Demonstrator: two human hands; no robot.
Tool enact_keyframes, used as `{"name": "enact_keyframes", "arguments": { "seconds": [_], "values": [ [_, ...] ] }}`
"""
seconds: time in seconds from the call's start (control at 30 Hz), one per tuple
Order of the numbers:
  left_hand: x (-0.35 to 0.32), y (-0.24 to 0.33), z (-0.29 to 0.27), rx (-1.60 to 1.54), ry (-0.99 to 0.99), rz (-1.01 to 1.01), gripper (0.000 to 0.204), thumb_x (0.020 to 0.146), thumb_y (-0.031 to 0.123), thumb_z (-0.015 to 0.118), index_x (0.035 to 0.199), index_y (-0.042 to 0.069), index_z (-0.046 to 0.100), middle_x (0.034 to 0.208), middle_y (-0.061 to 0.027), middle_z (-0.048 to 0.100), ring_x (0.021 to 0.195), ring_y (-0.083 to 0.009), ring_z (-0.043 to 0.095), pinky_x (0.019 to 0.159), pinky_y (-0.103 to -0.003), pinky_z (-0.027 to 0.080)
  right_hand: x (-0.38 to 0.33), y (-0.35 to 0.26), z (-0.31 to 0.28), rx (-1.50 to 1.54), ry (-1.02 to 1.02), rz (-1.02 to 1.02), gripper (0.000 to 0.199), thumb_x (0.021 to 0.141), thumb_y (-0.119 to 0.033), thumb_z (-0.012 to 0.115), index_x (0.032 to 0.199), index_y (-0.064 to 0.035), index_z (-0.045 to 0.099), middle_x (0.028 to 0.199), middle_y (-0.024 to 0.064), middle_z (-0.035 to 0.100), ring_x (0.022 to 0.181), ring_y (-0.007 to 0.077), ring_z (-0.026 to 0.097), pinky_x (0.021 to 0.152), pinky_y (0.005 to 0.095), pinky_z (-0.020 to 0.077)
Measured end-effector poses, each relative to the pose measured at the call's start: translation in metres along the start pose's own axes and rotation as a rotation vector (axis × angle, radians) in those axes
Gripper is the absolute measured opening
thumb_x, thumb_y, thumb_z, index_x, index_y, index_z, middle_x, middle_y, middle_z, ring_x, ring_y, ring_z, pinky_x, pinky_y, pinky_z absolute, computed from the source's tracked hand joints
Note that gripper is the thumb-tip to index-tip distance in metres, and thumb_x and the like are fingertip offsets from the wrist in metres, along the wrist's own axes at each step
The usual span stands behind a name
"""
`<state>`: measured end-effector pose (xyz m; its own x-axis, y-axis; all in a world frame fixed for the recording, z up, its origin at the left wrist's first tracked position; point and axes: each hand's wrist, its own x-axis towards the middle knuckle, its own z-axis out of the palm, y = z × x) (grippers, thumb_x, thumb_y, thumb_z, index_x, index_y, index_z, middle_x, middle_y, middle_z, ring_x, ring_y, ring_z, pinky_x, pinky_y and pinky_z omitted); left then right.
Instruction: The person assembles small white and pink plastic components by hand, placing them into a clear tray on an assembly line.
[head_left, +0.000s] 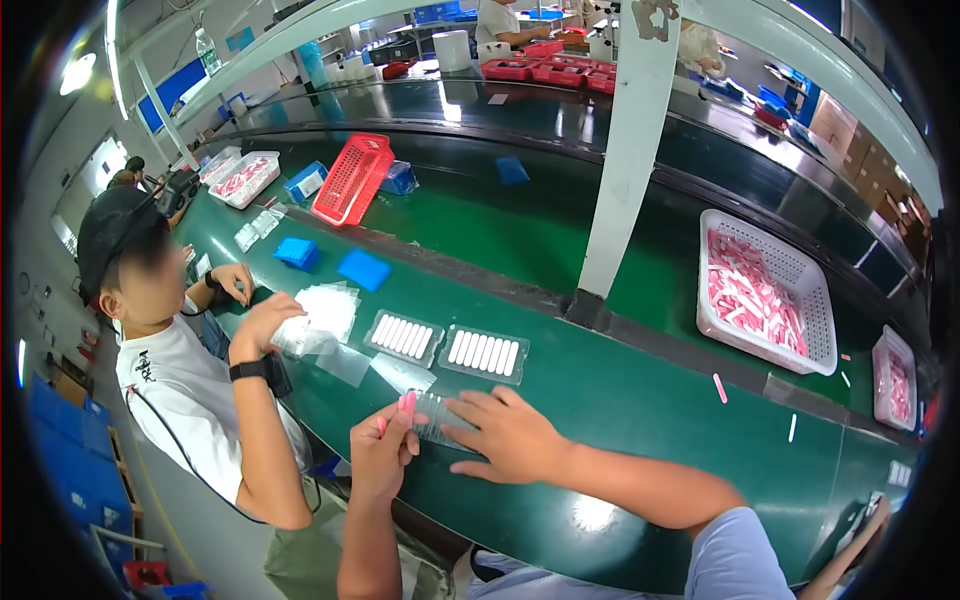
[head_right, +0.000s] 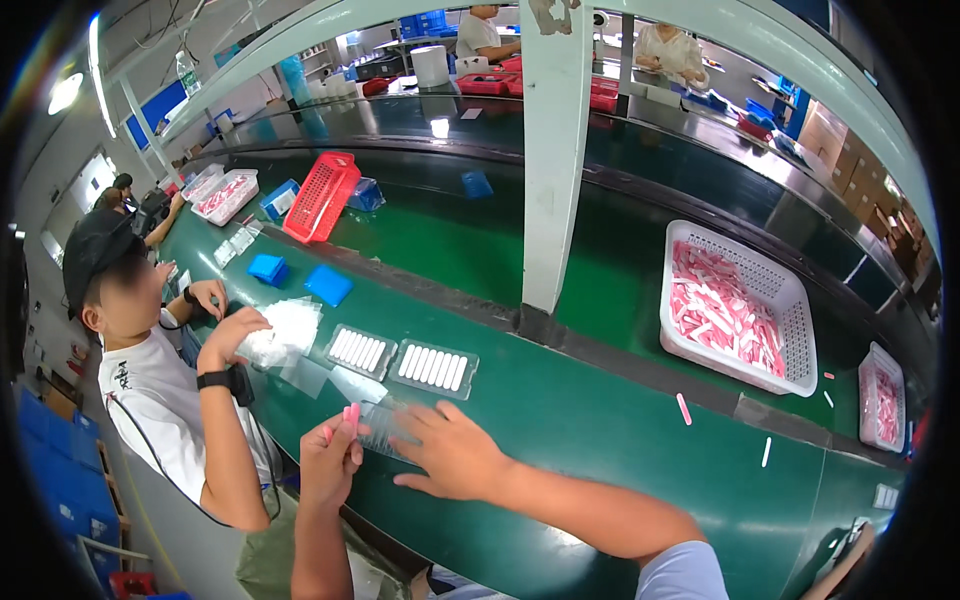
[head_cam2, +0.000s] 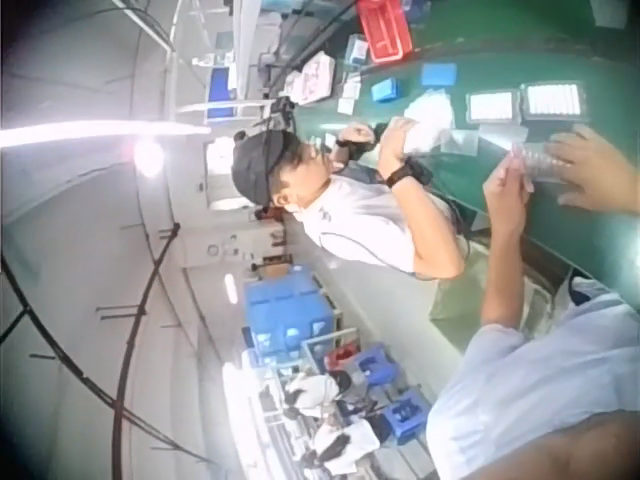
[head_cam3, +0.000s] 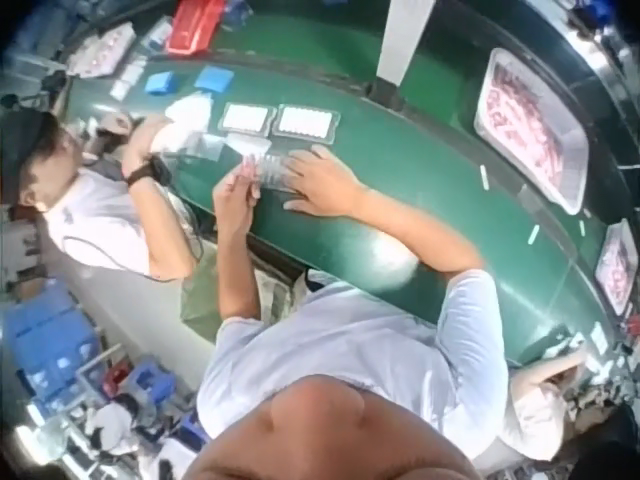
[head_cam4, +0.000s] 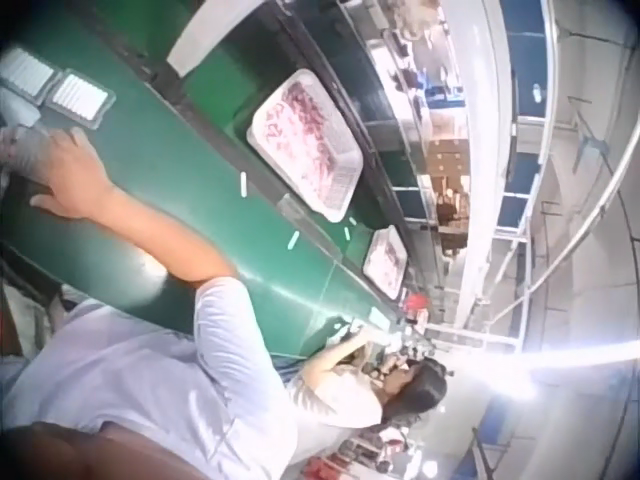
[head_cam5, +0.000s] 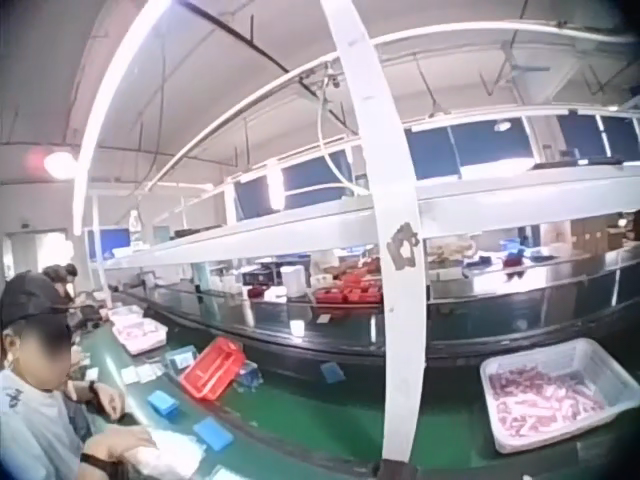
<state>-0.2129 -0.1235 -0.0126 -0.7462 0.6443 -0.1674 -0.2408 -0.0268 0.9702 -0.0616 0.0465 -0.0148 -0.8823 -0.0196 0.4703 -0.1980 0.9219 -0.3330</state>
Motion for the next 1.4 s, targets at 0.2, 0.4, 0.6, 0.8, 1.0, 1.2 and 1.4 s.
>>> {"name": "enact_keyframes", "arguments": {
  "seconds": [0.2, 0.4, 0.6, 0.8, 1.0, 1.2, 1.4],
  "values": [
    [-0.020, -0.008, 0.018, -0.141, -0.147, -0.132, 0.026, 0.105, 0.015, 0.063, 0.120, -0.006, 0.069, 0.101, -0.0129, 0.075, 0.060, -0.0085, 0.060, 0.043, -0.020, 0.030, -0.078, -0.004, -0.045, -0.096, -0.050, 0.170, 0.031, 0.085, -0.033, 0.080, 0.104, -0.0116, 0.069, 0.127, 0.0118, 0.063, 0.117, 0.0319, 0.060, 0.095, 0.0454, 0.0475],
    [-0.045, -0.017, 0.093, -0.190, -0.352, -0.433, 0.025, 0.107, 0.013, 0.058, 0.121, -0.006, 0.065, 0.107, -0.0177, 0.076, 0.062, -0.0115, 0.066, 0.041, -0.019, 0.033, -0.207, -0.024, -0.126, -0.159, -0.033, 0.466, 0.030, 0.083, -0.033, 0.081, 0.095, -0.0101, 0.066, 0.124, 0.0105, 0.063, 0.112, 0.0314, 0.060, 0.094, 0.0445, 0.0450],
    [-0.063, -0.026, 0.159, -0.180, -0.656, -0.643, 0.027, 0.106, 0.010, 0.059, 0.126, -0.008, 0.064, 0.118, -0.0212, 0.073, 0.073, -0.0132, 0.070, 0.043, -0.020, 0.030, -0.222, -0.042, -0.143, -0.119, 0.152, 0.549, 0.035, 0.086, -0.034, 0.081, 0.111, -0.0121, 0.071, 0.125, 0.0075, 0.064, 0.117, 0.0286, 0.060, 0.094, 0.0421, 0.0448],
    [-0.067, -0.028, 0.193, -0.036, -0.869, -0.632, 0.028, 0.107, 0.010, 0.059, 0.127, -0.009, 0.065, 0.116, -0.0184, 0.074, 0.077, -0.0127, 0.070, 0.044, -0.020, 0.029, -0.187, -0.027, -0.151, 0.353, 0.380, 0.742, 0.027, 0.086, -0.016, 0.082, 0.110, -0.0063, 0.073, 0.103, 0.0093, 0.070, 0.089, 0.0233, 0.065, 0.080, 0.0369, 0.0496],
    [-0.050, -0.019, 0.211, 0.111, -0.883, -0.580, 0.029, 0.107, 0.016, 0.061, 0.125, -0.007, 0.068, 0.111, -0.0138, 0.075, 0.080, -0.0138, 0.072, 0.046, -0.020, 0.031, -0.197, 0.005, -0.141, 0.933, 0.340, 0.900, 0.013, 0.100, -0.015, 0.070, 0.099, -0.0030, 0.075, 0.080, -0.0009, 0.066, 0.065, 0.0039, 0.049, 0.056, 0.0248, 0.0389],
    [-0.032, -0.035, 0.204, 0.022, -0.836, -0.579, 0.030, 0.107, 0.016, 0.061, 0.125, -0.007, 0.068, 0.112, -0.0148, 0.075, 0.081, -0.0159, 0.075, 0.045, -0.019, 0.033, -0.193, 0.011, -0.140, 1.117, 0.388, 1.119, 0.021, 0.105, -0.018, 0.064, 0.100, -0.0013, 0.075, 0.069, -0.0041, 0.062, 0.061, 0.0017, 0.045, 0.053, 0.0243, 0.0362],
    [-0.024, -0.037, 0.203, 0.032, -0.783, -0.623, 0.028, 0.107, 0.014, 0.060, 0.124, -0.008, 0.068, 0.110, -0.0163, 0.076, 0.080, -0.0165, 0.076, 0.043, -0.018, 0.031, -0.200, 0.018, -0.144, 1.009, 0.311, 1.173, 0.022, 0.105, -0.018, 0.064, 0.103, -0.0007, 0.078, 0.068, -0.0032, 0.064, 0.058, 0.0024, 0.047, 0.052, 0.0245, 0.0385]
  ]
}}
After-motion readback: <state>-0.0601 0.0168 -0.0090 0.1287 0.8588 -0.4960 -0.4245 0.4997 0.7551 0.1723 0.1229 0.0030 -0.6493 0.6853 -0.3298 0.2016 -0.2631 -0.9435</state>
